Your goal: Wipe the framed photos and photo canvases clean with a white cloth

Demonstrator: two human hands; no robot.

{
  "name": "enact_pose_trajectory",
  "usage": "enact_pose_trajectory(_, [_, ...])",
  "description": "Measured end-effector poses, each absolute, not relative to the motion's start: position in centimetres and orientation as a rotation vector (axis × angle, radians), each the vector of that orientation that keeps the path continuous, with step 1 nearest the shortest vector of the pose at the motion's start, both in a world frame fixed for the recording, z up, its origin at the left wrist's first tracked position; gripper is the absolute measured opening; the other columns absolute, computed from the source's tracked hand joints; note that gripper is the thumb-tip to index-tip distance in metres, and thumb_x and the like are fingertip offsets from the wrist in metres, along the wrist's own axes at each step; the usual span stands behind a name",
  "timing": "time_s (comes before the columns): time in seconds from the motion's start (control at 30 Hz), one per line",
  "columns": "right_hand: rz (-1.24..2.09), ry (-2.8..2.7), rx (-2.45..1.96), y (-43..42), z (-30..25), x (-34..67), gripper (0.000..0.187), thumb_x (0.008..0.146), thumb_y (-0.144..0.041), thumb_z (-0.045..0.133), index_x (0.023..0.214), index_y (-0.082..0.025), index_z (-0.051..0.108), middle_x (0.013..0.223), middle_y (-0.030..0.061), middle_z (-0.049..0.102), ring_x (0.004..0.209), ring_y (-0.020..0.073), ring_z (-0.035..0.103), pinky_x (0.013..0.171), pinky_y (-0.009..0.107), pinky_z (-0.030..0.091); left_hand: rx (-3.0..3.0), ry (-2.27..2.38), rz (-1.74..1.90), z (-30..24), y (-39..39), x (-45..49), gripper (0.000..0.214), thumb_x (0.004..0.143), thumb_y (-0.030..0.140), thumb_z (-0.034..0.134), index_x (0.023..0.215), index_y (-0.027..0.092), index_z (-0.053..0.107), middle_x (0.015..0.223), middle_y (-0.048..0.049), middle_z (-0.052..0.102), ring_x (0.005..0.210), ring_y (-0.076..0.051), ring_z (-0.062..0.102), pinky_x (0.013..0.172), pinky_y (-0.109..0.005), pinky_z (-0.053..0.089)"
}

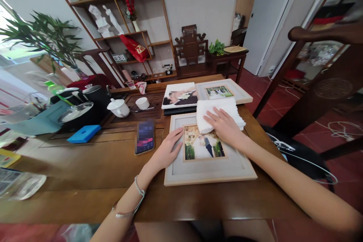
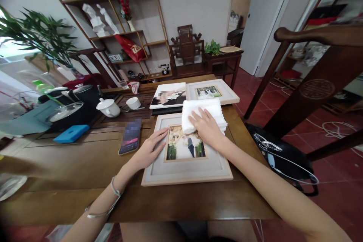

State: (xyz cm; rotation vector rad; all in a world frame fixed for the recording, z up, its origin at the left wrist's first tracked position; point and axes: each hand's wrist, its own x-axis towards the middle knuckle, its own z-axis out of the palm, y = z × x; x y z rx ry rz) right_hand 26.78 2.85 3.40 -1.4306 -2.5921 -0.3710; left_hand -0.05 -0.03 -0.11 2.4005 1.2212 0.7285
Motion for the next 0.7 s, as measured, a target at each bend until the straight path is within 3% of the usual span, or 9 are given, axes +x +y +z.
enact_pose_trajectory(0.2, [-0.160,-2.835,-1.499,-1.9,5.8,24.9,0.048,0.073,0.005,0.050,0.118,-0.005,0.061,0.117,0.0218,0.064,0.111,0.0349,0.058,0.090,0.044,0.045,2.424,1.210,0.698,0.1,-0.1,0.0,0.045,0.097,0.031,0.042,0.140,0.018,0.046,0.148,-0.0126,0.043,0.138,-0.026,0.040,0.116,-0.049,0.032])
enact_pose_trajectory(0.3, [0.110,-2.950,-1.329,-6.4,8.1,25.2,0.043,0.072,0.004,0.047,0.107,-0.010,0.067,0.103,0.0169,0.069,0.091,0.0287,0.065,0.078,0.037,0.048,2.430,1.213,0.696,0.3,-0.1,0.0,0.045,0.097,0.030,0.041,0.140,0.018,0.046,0.148,-0.0126,0.043,0.137,-0.026,0.040,0.116,-0.049,0.033])
enact_pose_trajectory(0.43, [0.350,-2.959,-1.122,-9.9,9.4,26.1,0.044,0.067,0.001,0.050,0.103,-0.016,0.069,0.099,0.0108,0.071,0.082,0.0261,0.066,0.071,0.033,0.047,2.425,1.215,0.698,0.5,-0.2,0.0,0.044,0.097,0.031,0.041,0.140,0.019,0.046,0.149,-0.0113,0.043,0.137,-0.026,0.041,0.116,-0.048,0.033])
enact_pose_trajectory(0.57, [0.261,-2.857,-1.291,-8.1,8.0,25.7,0.050,0.069,0.004,0.048,0.109,-0.018,0.067,0.104,0.0093,0.071,0.091,0.0252,0.066,0.076,0.032,0.047,2.410,1.230,0.680,0.5,-0.2,0.1,0.045,0.097,0.031,0.042,0.140,0.019,0.046,0.149,-0.0114,0.043,0.138,-0.026,0.040,0.116,-0.047,0.032])
enact_pose_trajectory(0.7, [-0.066,-2.768,-1.425,-3.3,6.0,25.1,0.050,0.078,0.004,0.046,0.121,-0.015,0.062,0.124,0.0145,0.064,0.117,0.0309,0.056,0.093,0.042,0.044,2.410,1.226,0.692,0.4,-0.1,0.2,0.044,0.098,0.031,0.041,0.140,0.020,0.046,0.148,-0.0110,0.043,0.138,-0.025,0.039,0.117,-0.047,0.031])
